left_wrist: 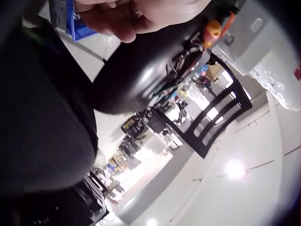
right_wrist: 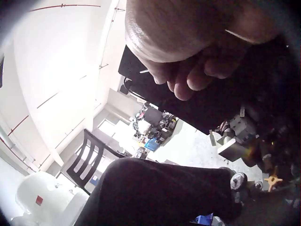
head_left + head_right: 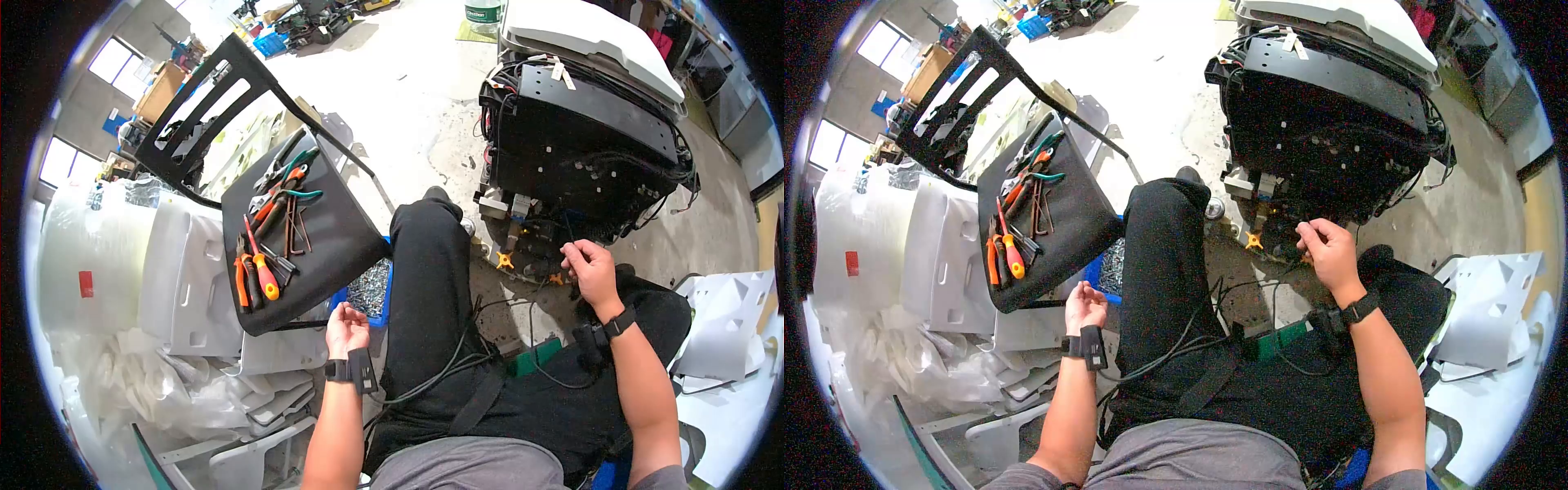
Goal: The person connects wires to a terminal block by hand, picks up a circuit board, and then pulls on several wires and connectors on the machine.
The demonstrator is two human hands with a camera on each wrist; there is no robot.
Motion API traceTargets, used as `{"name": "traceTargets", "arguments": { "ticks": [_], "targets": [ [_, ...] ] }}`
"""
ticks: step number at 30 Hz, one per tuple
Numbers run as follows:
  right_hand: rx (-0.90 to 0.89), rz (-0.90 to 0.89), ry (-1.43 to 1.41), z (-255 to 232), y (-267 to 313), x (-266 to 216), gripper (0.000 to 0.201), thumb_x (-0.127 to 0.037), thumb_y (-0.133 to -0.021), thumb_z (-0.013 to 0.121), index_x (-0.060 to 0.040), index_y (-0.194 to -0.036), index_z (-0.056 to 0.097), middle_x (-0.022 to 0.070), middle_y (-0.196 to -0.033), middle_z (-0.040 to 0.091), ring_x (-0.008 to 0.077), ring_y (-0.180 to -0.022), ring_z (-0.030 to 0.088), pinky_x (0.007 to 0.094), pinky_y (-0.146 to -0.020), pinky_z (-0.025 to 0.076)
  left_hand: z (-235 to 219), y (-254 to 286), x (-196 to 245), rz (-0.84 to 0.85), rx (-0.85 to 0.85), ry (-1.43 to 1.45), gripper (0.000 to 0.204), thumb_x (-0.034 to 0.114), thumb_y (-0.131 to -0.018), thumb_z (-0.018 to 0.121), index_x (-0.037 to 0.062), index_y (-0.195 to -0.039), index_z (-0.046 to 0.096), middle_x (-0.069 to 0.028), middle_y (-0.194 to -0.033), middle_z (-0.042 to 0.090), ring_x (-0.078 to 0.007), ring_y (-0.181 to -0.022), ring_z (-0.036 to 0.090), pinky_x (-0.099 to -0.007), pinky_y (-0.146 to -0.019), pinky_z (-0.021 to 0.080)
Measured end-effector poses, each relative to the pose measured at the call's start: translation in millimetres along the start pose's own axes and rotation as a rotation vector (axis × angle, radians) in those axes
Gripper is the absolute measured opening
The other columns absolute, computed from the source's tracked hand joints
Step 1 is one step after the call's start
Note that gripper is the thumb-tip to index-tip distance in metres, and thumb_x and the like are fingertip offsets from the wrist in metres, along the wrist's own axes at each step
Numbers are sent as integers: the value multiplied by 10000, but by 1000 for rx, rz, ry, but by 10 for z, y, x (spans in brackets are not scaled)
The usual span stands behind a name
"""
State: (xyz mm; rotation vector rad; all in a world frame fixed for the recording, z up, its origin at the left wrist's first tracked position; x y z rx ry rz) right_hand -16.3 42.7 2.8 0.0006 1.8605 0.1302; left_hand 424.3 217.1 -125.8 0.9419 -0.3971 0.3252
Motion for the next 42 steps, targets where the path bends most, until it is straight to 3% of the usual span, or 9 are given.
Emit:
{"name": "traceTargets", "arguments": {
  "ticks": [4,8,11,15,24,28,30,36,42],
  "targets": [
    [10,11,-33,-34,21,58,208,-190,-863,574,-21,-744,602,-3,-617,569,45,-513,475,199,-462,373,-157,-238,104,155,144,-15,148,94,-886,401,4,-952,499,-126,-986,601,-231,-946,580,-365,-852,457],
    [-3,54,-101,-27,35,111,202,-188,-863,573,-21,-754,603,-5,-621,568,43,-520,475,198,-471,380,-233,-285,71,114,180,-32,190,107,-871,392,-9,-983,492,-137,-1012,589,-250,-974,566,-379,-857,454],
    [-15,54,-85,-1,22,111,212,-210,-862,573,-17,-785,614,6,-640,585,51,-528,492,203,-485,398,-329,-284,73,91,254,-40,134,79,-839,413,16,-844,532,-100,-900,607,-241,-883,589,-353,-819,445],
    [-46,46,-31,61,38,64,272,-281,-868,553,-24,-827,633,33,-689,624,91,-610,558,240,-545,443,-181,-491,98,-105,-157,-181,69,-2,-748,497,28,-789,543,-84,-720,583,-189,-648,550,-272,-602,457],
    [-25,-21,-1,-188,157,-14,259,-254,-842,546,-22,-761,630,76,-656,627,169,-585,573,296,-566,434,1158,389,-225,-148,-291,-291,287,11,-814,472,81,-1092,492,-23,-886,593,-120,-687,568,-261,-612,472],
    [97,1,-116,-438,229,1,261,-256,-852,549,-9,-828,628,70,-641,621,142,-576,568,275,-551,430,1798,705,-409,-145,-505,-453,290,59,-845,470,52,-1135,472,-24,-895,573,-118,-722,555,-251,-652,466],
    [136,36,-201,-546,256,20,260,-251,-859,548,-2,-856,623,63,-638,620,121,-569,563,257,-541,429,2183,835,-609,-180,-731,-575,301,80,-859,467,23,-1155,457,-32,-917,557,-112,-764,536,-246,-693,444],
    [238,145,-556,-748,266,141,218,-207,-883,546,-14,-953,620,14,-669,589,45,-546,490,188,-510,399,3090,1417,-1524,-149,-956,-966,254,75,-863,499,-21,-1098,512,-56,-921,584,-117,-766,543,-249,-697,441],
    [273,199,-651,-819,259,191,228,-219,-889,530,-25,-966,624,9,-667,586,45,-541,480,181,-503,386,3482,1668,-2627,-215,-1144,-1277,313,120,-884,524,-24,-1159,489,-63,-948,596,-117,-790,553,-241,-701,448]
  ]
}}
Point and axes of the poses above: each hand's wrist, its own y-axis away from the middle knuckle, its own z-axis out of the palm, x = y × z, the point moved 8 cm from there along -y, towards the middle knuckle
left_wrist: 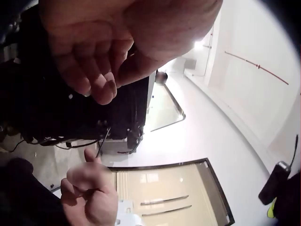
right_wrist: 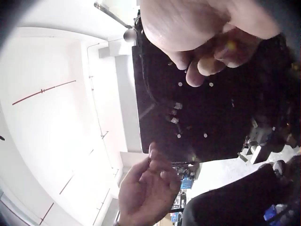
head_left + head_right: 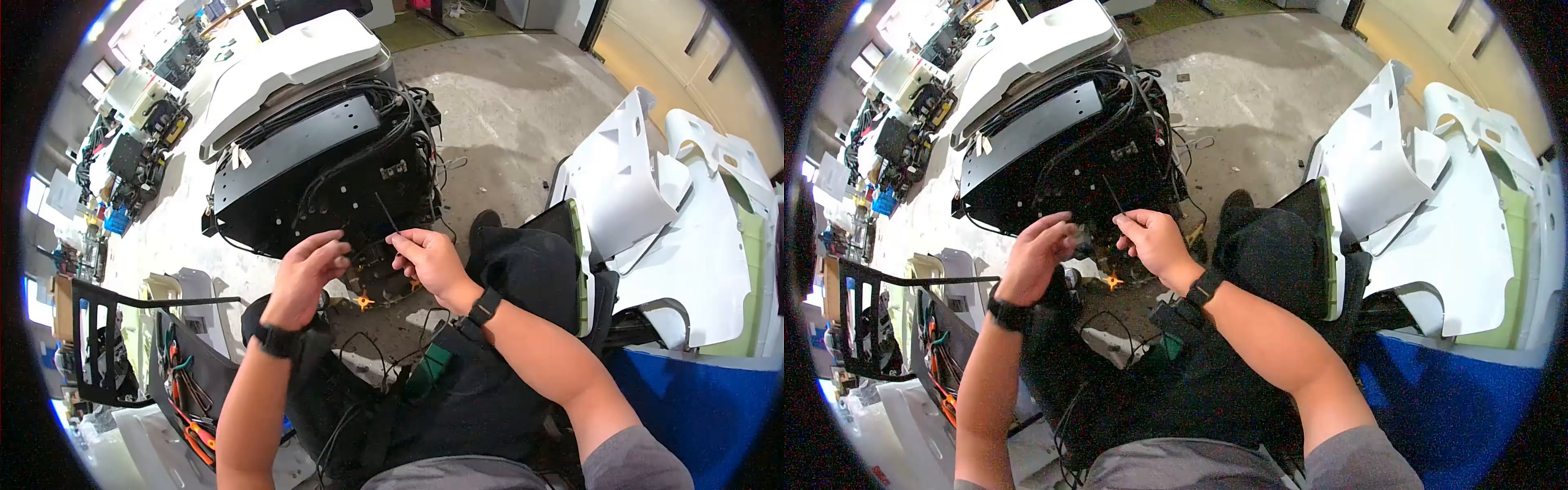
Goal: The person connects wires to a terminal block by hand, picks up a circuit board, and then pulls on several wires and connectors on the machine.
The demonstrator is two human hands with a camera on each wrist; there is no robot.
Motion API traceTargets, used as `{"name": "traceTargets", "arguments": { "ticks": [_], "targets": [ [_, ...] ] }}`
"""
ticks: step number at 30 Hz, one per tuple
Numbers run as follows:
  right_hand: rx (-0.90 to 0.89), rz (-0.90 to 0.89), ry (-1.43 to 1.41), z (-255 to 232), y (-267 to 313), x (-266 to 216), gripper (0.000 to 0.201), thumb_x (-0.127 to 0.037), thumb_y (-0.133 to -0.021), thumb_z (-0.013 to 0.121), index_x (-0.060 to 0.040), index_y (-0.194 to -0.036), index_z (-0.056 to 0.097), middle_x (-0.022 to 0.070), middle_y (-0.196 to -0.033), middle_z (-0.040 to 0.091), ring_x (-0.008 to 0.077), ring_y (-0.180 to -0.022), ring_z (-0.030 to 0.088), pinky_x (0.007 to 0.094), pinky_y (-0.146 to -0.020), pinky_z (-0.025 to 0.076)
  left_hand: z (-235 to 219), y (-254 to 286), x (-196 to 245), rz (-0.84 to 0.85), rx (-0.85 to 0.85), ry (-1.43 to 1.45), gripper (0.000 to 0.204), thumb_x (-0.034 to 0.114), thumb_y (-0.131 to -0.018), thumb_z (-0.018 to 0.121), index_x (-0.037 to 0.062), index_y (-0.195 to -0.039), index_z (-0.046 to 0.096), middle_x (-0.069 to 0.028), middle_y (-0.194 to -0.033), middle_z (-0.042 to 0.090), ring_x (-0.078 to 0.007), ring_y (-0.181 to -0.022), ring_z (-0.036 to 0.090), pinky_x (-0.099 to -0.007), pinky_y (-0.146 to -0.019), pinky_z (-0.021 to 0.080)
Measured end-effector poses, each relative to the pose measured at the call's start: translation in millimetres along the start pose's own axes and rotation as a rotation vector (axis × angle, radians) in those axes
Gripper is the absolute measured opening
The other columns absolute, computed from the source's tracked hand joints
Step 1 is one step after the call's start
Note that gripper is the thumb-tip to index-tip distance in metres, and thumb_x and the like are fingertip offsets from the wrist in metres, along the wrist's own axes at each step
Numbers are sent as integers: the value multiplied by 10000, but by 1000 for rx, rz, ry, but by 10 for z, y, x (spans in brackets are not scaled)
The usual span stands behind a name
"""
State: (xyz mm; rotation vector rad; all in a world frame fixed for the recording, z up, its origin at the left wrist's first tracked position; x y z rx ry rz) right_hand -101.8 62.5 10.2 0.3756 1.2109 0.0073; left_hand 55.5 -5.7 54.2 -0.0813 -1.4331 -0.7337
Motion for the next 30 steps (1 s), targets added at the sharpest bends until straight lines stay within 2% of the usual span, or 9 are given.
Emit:
{"name": "traceTargets", "arguments": {
  "ticks": [5,11,15,20,23,30],
  "targets": [
    [19,-15,19,-32,-10,-10,228,-224,-888,534,-27,-961,623,0,-660,584,43,-540,481,179,-507,385,294,-413,-190,-9,-61,5,383,224,-889,548,-23,-1178,499,-81,-1038,606,-124,-891,573,-241,-770,457],
    [-12,-23,48,-70,-56,144,213,-223,-881,545,-30,-916,627,-3,-662,590,43,-560,502,190,-515,394,449,-588,-334,-24,-149,51,352,191,-878,569,-34,-1146,529,-84,-1016,605,-131,-871,581,-249,-803,470],
    [-23,-6,110,-53,-53,153,216,-230,-884,541,-29,-853,613,-2,-657,586,52,-564,502,199,-520,400,500,-614,-368,-74,-136,-1,323,157,-885,550,-47,-1132,516,-93,-961,606,-145,-837,566,-267,-773,464],
    [-25,47,-9,58,-54,149,214,-247,-893,528,-48,-905,603,-4,-690,587,48,-565,490,195,-520,395,414,-615,-289,-43,-94,20,313,154,-873,565,-39,-1116,528,-75,-913,601,-138,-815,562,-259,-736,460],
    [-30,-38,4,116,-84,205,213,-252,-895,524,-55,-918,600,-4,-712,589,44,-564,482,192,-515,389,316,-594,-273,-25,-50,-1,309,158,-872,567,-40,-1108,533,-74,-916,601,-137,-809,559,-259,-739,458],
    [-62,-88,-56,226,-18,116,231,-216,-878,553,-31,-1016,563,16,-750,599,41,-568,485,189,-505,388,262,-518,-286,-1,-61,-2,330,149,-874,565,-60,-1126,523,-89,-929,607,-133,-808,579,-253,-751,473]
  ]
}}
Point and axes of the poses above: each hand's wrist, its own y-axis away from the middle knuckle, its own z-axis out of the palm, x = y × z, the point moved 8 cm from there along -y, towards the middle knuckle
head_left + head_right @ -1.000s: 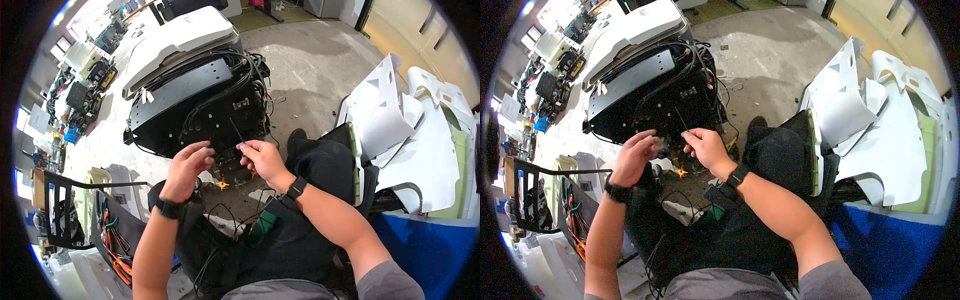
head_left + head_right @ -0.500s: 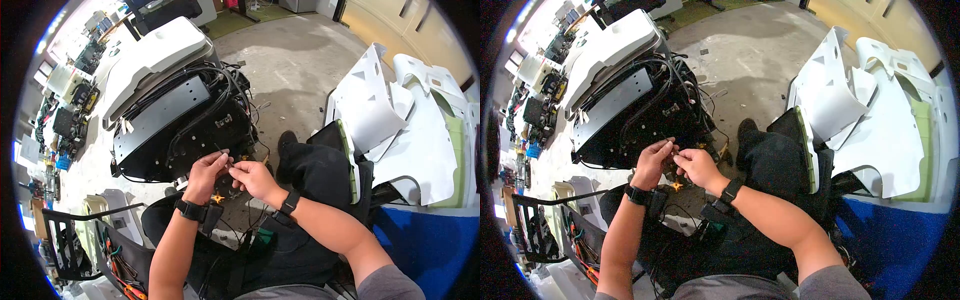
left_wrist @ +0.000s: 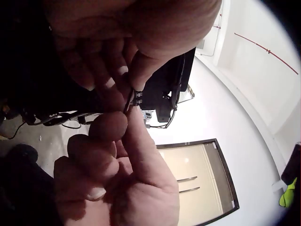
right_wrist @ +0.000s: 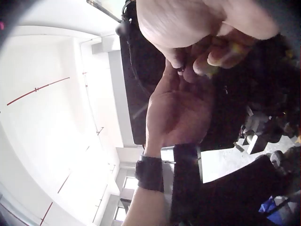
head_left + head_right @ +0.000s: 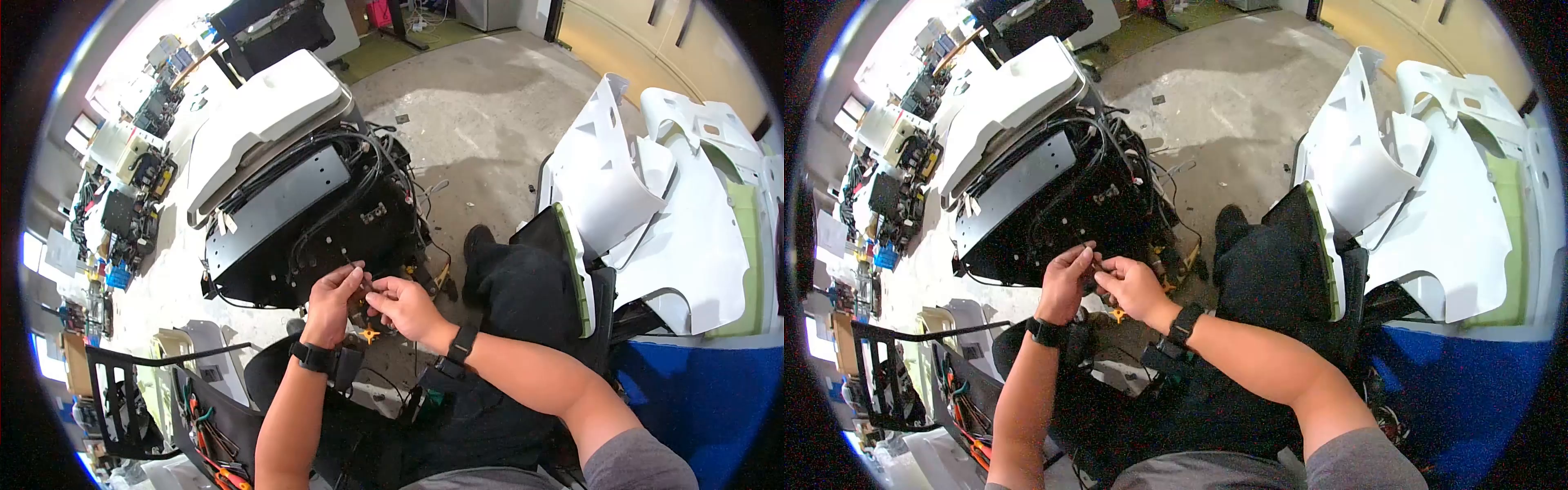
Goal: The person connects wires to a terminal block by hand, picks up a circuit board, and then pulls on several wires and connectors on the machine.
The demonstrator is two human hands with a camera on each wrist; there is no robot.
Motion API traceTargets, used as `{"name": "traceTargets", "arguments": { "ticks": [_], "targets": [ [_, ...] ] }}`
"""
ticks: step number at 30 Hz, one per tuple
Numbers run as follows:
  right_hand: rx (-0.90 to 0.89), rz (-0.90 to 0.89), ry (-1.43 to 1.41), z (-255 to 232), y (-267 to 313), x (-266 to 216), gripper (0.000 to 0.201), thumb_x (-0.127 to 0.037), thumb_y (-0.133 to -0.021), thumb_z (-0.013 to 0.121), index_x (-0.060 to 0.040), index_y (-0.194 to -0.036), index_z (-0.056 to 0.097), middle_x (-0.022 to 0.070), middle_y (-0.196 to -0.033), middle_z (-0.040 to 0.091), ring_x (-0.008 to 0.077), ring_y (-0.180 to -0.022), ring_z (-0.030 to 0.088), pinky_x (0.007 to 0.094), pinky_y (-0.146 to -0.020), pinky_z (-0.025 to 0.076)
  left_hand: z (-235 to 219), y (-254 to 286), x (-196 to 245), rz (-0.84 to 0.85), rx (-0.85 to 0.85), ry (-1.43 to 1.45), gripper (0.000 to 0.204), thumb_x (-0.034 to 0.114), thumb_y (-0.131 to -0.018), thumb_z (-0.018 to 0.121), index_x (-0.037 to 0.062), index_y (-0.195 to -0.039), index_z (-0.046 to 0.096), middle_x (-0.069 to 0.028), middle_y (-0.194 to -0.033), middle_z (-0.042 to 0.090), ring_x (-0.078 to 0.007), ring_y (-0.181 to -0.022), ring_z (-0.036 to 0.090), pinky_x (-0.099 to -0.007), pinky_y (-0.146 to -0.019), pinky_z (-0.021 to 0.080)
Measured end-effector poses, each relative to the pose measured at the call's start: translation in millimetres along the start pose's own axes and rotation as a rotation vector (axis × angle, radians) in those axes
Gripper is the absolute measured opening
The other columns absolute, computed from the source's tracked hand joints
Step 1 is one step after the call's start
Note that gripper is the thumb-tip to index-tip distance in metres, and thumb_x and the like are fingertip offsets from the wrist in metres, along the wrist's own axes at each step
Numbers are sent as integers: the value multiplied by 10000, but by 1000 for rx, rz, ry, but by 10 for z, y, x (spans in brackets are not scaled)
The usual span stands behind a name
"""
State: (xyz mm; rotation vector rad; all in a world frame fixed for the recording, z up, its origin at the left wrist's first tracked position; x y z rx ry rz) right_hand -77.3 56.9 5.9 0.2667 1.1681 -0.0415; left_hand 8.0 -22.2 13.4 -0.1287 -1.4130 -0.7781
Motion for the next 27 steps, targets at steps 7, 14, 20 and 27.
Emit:
{"name": "traceTargets", "arguments": {
  "ticks": [7,14,20,27],
  "targets": [
    [59,55,-14,-64,-18,40,272,-214,-890,535,-34,-1094,550,17,-739,603,40,-550,485,186,-503,387,37,-143,-25,-21,-23,-27,315,144,-868,573,-47,-1117,541,-78,-908,608,-124,-799,581,-241,-738,471],
    [102,138,-15,-127,-70,173,201,-200,-902,515,-41,-1009,576,5,-737,602,39,-568,490,181,-514,382,-17,-242,-173,0,-115,17,353,135,-866,566,-63,-1152,507,-113,-952,615,-148,-868,587,-256,-792,463],
    [120,194,-46,-18,-134,152,200,-200,-901,517,-43,-1014,569,9,-738,593,39,-577,484,171,-522,378,-85,-259,-54,10,-113,65,322,122,-864,565,-59,-1127,525,-108,-926,622,-138,-831,586,-257,-776,463],
    [139,213,-59,-6,-161,174,180,-209,-901,518,-51,-965,572,5,-725,587,39,-568,479,172,-515,373,-61,-269,-30,0,-122,1,332,147,-860,570,-40,-1131,527,-99,-939,618,-136,-828,578,-255,-775,448]
  ]
}}
Point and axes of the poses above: each hand's wrist, its own y-axis away from the middle knuckle, its own z-axis out of the palm, x = y × z, the point moved 8 cm from there along -y, towards the middle knuckle
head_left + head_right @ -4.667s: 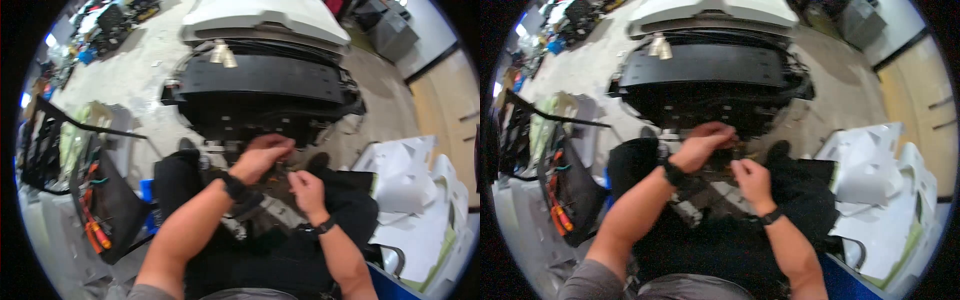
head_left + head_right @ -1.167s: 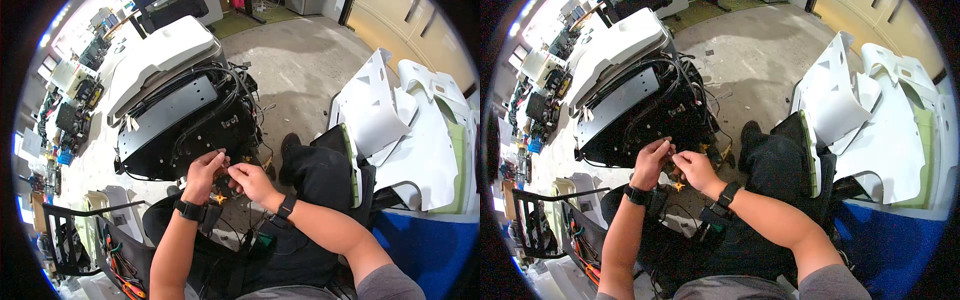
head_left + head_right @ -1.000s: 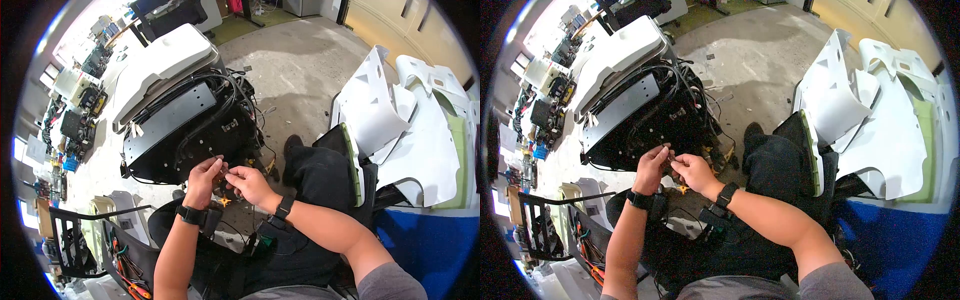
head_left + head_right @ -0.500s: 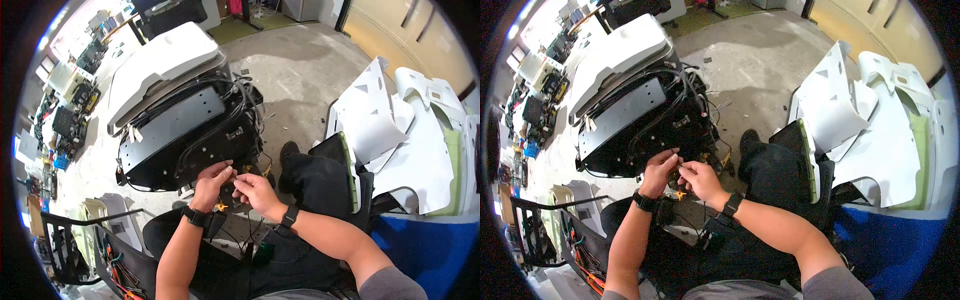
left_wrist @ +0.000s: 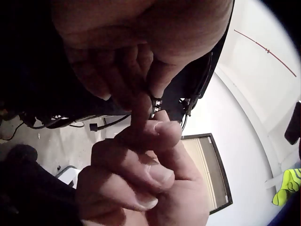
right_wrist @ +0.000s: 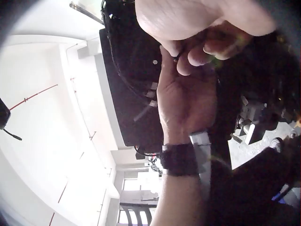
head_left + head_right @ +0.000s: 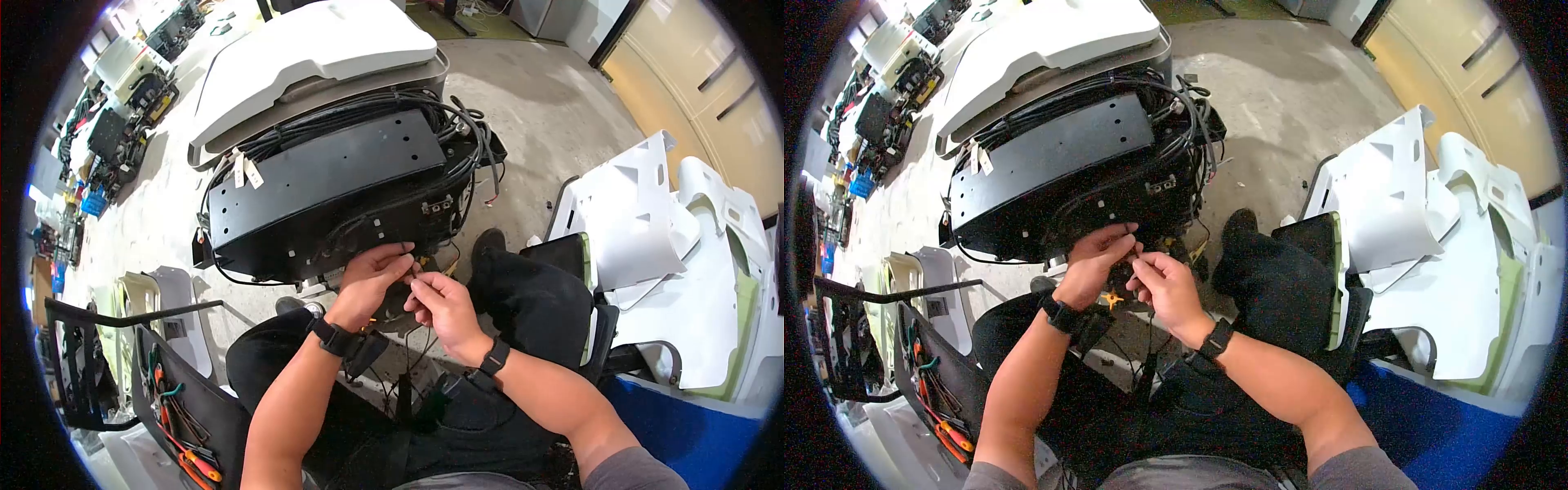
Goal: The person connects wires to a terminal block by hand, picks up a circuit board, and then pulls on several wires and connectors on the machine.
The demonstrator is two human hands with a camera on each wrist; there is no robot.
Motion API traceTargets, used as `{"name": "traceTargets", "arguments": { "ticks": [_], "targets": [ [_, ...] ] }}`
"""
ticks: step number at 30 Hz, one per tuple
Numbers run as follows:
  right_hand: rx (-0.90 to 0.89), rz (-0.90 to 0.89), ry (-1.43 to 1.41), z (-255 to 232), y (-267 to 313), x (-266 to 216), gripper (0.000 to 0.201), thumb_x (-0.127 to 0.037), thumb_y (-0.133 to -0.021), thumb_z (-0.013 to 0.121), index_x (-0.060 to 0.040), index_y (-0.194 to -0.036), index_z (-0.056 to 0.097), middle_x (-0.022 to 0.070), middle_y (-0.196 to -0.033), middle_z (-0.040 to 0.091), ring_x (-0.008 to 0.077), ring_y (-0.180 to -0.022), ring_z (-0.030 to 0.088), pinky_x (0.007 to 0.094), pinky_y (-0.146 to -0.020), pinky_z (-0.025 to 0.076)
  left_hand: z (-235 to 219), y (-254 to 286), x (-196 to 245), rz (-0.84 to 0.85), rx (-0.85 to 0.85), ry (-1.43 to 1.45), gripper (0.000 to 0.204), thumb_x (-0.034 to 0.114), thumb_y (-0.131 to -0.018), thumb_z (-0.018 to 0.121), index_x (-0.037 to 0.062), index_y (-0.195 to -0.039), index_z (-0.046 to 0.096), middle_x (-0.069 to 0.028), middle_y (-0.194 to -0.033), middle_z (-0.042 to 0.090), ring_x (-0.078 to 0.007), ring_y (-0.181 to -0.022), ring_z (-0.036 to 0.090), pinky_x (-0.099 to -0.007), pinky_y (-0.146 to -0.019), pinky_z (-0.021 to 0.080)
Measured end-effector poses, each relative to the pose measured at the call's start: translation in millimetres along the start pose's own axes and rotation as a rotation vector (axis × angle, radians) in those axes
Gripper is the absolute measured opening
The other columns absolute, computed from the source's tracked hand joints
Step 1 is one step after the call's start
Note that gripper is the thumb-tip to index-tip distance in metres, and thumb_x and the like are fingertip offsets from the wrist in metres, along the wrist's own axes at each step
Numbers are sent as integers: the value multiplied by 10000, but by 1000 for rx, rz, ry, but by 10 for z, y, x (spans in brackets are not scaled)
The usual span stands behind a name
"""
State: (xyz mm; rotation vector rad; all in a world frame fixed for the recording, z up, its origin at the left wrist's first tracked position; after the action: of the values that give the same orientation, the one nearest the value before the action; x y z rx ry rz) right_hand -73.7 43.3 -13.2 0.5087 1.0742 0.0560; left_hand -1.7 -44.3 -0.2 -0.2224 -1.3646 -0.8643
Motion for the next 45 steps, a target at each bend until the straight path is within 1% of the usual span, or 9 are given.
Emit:
{"name": "traceTargets", "arguments": {
  "ticks": [7,11,20,23,25,35,38,43,45],
  "targets": [
    [172,-116,18,-211,-8,-90,204,-239,-906,517,-43,-915,571,9,-680,574,43,-539,468,174,-489,373,187,-106,-40,10,-20,17,338,164,-857,574,-38,-1126,538,-111,-955,619,-144,-884,578,-255,-805,442],
    [204,-121,-1,-267,12,-140,204,-241,-901,526,-41,-904,571,8,-670,569,42,-539,464,174,-489,372,260,-171,-44,17,-30,35,319,134,-850,590,-51,-1106,550,-96,-942,628,-119,-862,585,-232,-771,455],
    [204,-160,-22,-323,7,-259,184,-220,-891,535,-43,-871,581,-1,-652,556,41,-537,453,182,-485,357,325,-239,-6,32,-23,25,315,131,-843,598,-50,-1098,559,-93,-927,635,-120,-860,587,-235,-775,452],
    [215,-171,-5,-342,-7,-281,213,-224,-897,526,-21,-898,588,12,-663,571,47,-543,469,186,-499,377,328,-267,-14,44,-21,37,312,130,-842,599,-49,-1095,561,-91,-922,636,-120,-859,587,-237,-781,448],
    [228,-165,-9,-337,-7,-300,174,-213,-884,545,-44,-857,579,-3,-648,555,43,-531,452,183,-480,350,328,-277,-17,51,-23,49,311,130,-842,600,-48,-1094,562,-90,-921,636,-120,-859,587,-238,-784,446],
    [232,-148,-21,-336,-34,-311,163,-204,-879,551,-47,-847,578,-1,-642,553,47,-522,450,181,-477,349,305,-297,-34,47,-20,74,323,163,-836,611,-38,-1083,559,-97,-924,622,-141,-855,584,-249,-782,448],
    [214,-121,-44,-351,-45,-306,157,-197,-883,546,-48,-848,578,5,-646,552,52,-528,453,180,-482,351,323,-289,-6,40,-18,78,321,169,-837,609,-37,-1078,560,-95,-918,622,-139,-846,584,-247,-777,447],
    [136,-56,-255,-293,-19,-252,180,-208,-895,533,-39,-863,582,16,-673,558,59,-549,459,183,-498,358,346,-307,19,36,-39,81,304,172,-841,602,-35,-1060,563,-90,-908,623,-135,-831,582,-249,-772,446],
    [90,-55,-210,-290,12,-228,218,-253,-898,525,-46,-870,590,6,-673,564,49,-549,460,183,-493,355,340,-304,21,33,-6,116,289,167,-844,596,-33,-1050,564,-88,-901,623,-136,-830,582,-248,-773,444]
  ]
}}
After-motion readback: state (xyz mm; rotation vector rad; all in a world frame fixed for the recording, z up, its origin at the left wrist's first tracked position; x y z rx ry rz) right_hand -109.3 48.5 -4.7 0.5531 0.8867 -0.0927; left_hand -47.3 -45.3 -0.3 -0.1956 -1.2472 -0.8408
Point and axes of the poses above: each hand's wrist, its own y-axis away from the middle knuckle, its own z-axis out of the palm, x = y × z, the point moved 8 cm from there along -y, towards the middle knuckle
